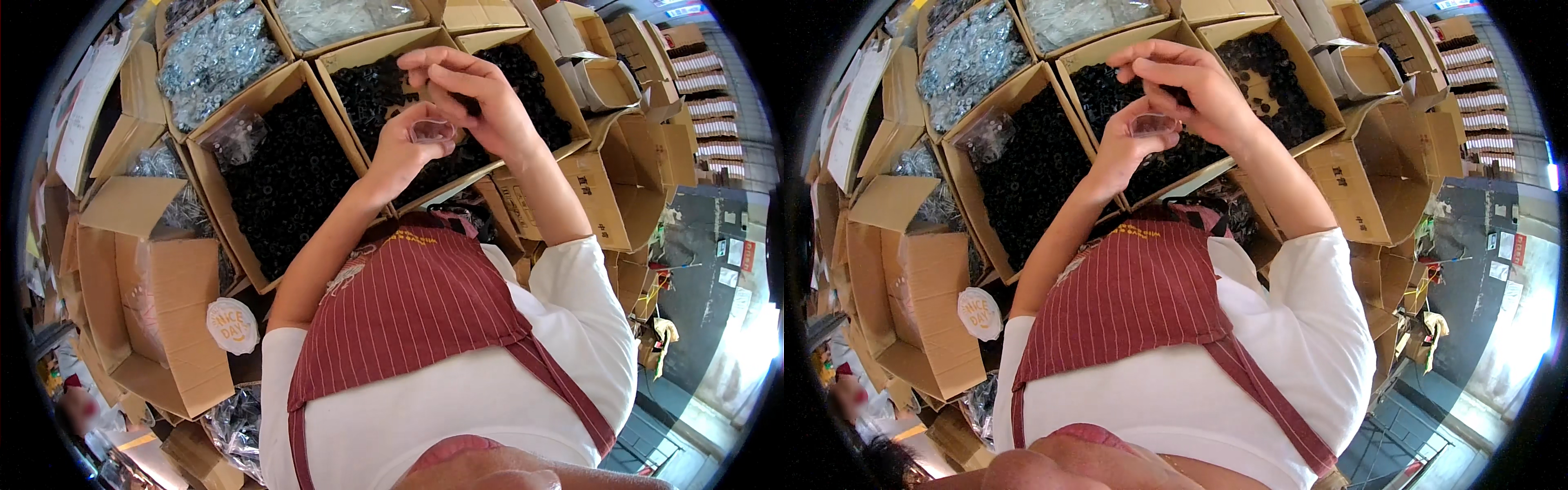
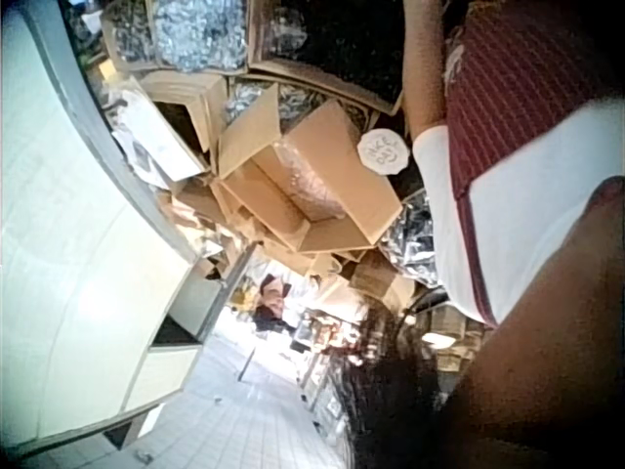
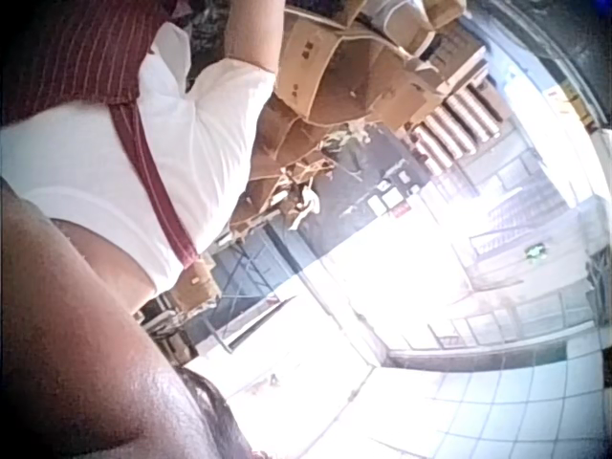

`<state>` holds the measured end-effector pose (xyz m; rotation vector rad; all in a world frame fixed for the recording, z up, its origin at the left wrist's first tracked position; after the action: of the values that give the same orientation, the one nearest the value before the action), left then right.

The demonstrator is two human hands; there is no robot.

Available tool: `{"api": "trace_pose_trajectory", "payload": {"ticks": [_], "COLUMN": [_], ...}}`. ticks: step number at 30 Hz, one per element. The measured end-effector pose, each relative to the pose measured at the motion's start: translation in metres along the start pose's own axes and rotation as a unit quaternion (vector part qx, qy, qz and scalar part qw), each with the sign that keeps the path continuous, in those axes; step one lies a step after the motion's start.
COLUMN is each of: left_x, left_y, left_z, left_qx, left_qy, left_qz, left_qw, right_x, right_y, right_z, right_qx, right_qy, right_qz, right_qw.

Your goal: Sorting small black plastic components into a plastic bag.

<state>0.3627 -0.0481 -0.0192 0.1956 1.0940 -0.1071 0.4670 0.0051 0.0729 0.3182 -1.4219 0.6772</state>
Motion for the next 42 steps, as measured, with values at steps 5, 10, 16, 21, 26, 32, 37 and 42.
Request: {"api": "trace_pose_trajectory", "payload": {"ticks": [5, 10, 16, 21, 26, 32, 37, 42], "left_x": [0.006, 0.004, -0.007, -0.007, -0.013, -0.017, -0.014, -0.006], "left_y": [-0.003, 0.001, 0.004, 0.002, 0.002, 0.002, 0.0, -0.004], "left_z": [-0.001, -0.003, -0.004, -0.002, 0.0, -0.003, 0.005, 0.011], "left_qx": [-0.028, -0.045, -0.009, -0.017, 0.013, 0.043, 0.13, 0.141], "left_qy": [-0.043, -0.021, 0.067, 0.006, -0.018, 0.022, 0.02, -0.021], "left_qz": [-0.027, 0.025, 0.082, 0.047, 0.055, 0.032, 0.019, -0.033], "left_qw": [0.998, 0.998, 0.994, 0.999, 0.998, 0.998, 0.991, 0.989], "right_x": [-0.006, -0.003, 0.003, 0.006, 0.009, -0.004, -0.019, -0.021], "right_y": [0.006, 0.0, -0.011, -0.016, -0.029, -0.034, -0.03, -0.018], "right_z": [0.011, 0.011, 0.015, -0.009, -0.015, -0.035, -0.055, -0.086], "right_qx": [0.057, 0.067, 0.066, 0.015, 0.011, -0.031, 0.075, 0.086], "right_qy": [0.047, 0.028, -0.082, -0.12, -0.57, -0.393, -0.196, -0.177], "right_qz": [-0.012, -0.041, -0.054, -0.136, -0.283, -0.156, -0.081, -0.083], "right_qw": [0.997, 0.997, 0.993, 0.983, 0.771, 0.906, 0.974, 0.977]}}
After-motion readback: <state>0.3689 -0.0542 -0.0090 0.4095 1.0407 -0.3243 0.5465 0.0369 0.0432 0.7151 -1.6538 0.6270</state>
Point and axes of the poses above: each hand's wrist, its own y-axis towards the middle knuckle, its own z-axis out of the palm, x = y × z, the point moved 3 cm from there along y, towards the middle knuckle, and after that the axes turned 9 degrees about z, right-handed, at the moved point
